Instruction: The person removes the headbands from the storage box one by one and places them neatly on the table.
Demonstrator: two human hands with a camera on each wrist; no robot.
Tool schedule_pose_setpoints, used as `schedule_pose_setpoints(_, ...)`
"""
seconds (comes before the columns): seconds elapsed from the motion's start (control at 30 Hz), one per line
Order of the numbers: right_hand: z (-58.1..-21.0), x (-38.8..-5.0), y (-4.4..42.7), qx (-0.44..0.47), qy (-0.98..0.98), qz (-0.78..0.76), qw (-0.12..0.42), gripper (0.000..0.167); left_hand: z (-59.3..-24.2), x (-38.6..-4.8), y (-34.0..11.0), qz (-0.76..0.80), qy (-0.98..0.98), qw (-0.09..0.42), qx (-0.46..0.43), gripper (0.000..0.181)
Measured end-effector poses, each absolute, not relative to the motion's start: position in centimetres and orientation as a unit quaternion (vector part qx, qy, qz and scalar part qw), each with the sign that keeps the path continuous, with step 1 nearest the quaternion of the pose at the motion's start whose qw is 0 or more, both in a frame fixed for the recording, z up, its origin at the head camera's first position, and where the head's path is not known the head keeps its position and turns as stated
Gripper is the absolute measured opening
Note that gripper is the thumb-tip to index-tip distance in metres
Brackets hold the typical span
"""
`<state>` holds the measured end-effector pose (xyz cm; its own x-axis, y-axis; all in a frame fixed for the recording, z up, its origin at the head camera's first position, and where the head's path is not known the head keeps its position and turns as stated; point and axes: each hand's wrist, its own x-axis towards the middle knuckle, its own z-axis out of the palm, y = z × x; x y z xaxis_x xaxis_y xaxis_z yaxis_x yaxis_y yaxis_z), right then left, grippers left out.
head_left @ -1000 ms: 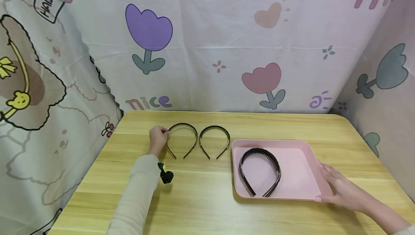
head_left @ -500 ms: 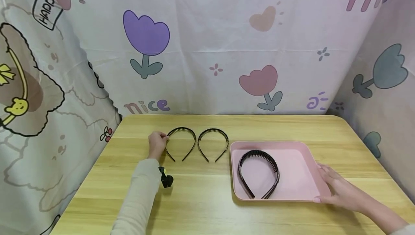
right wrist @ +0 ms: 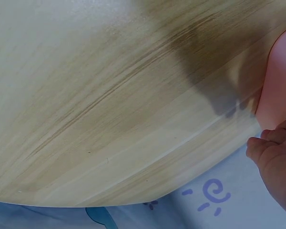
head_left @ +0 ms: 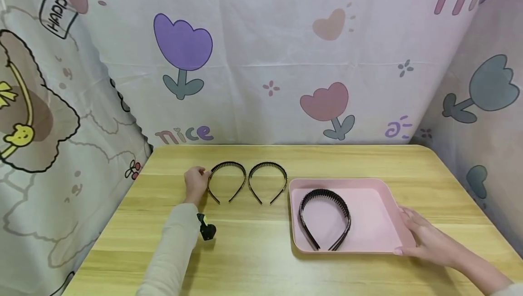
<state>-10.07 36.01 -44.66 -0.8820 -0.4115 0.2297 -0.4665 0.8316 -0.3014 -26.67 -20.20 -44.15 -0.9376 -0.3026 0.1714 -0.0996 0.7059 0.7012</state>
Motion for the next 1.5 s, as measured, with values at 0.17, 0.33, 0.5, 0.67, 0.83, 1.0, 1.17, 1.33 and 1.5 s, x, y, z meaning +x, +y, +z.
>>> schedule_pose_setpoints(0.17,-44.6,-10.1,35.8,0.235,-0.952,0.176,0.085,0.095,-43.2,-26.7,-19.8,-0.389,-0.899,0.180,0.094,0.028)
schedule_pose_setpoints(0.33,-44.7,-10.1,35.8,0.236,-0.952,0.176,0.085,0.096,-42.5,-26.6,-18.4,-0.427,-0.882,0.193,0.056,0.030)
schedule_pose_setpoints(0.5,-44.7,-9.9,35.9,0.238,-0.952,0.174,0.088,0.096,-42.2,-26.3,-16.7,-0.471,-0.864,0.175,0.014,0.032)
schedule_pose_setpoints(0.67,-44.8,-9.7,36.0,0.224,-0.956,0.172,0.078,0.096,-42.0,-25.8,-15.0,-0.501,-0.853,0.143,-0.012,0.032)
schedule_pose_setpoints(0.83,-44.7,-9.7,36.0,0.217,-0.958,0.177,0.063,0.096,-42.3,-25.4,-13.7,-0.532,-0.838,0.120,-0.021,0.030)
schedule_pose_setpoints(1.0,-44.3,-10.0,35.8,0.206,-0.960,0.184,0.039,0.097,-42.2,-24.6,-12.2,-0.569,-0.814,0.107,-0.044,0.031)
schedule_pose_setpoints(1.17,-44.0,-10.0,35.7,0.193,-0.962,0.191,0.019,0.098,-42.4,-23.8,-10.3,-0.584,-0.803,0.093,-0.080,0.030)
schedule_pose_setpoints(1.33,-44.0,-9.9,35.8,0.189,-0.963,0.192,0.015,0.099,-42.7,-23.1,-8.6,-0.586,-0.800,0.075,-0.101,0.029)
schedule_pose_setpoints(1.5,-44.1,-9.8,35.9,0.197,-0.962,0.189,0.028,0.098,-41.7,-21.7,-7.4,-0.599,-0.790,0.051,-0.122,0.028)
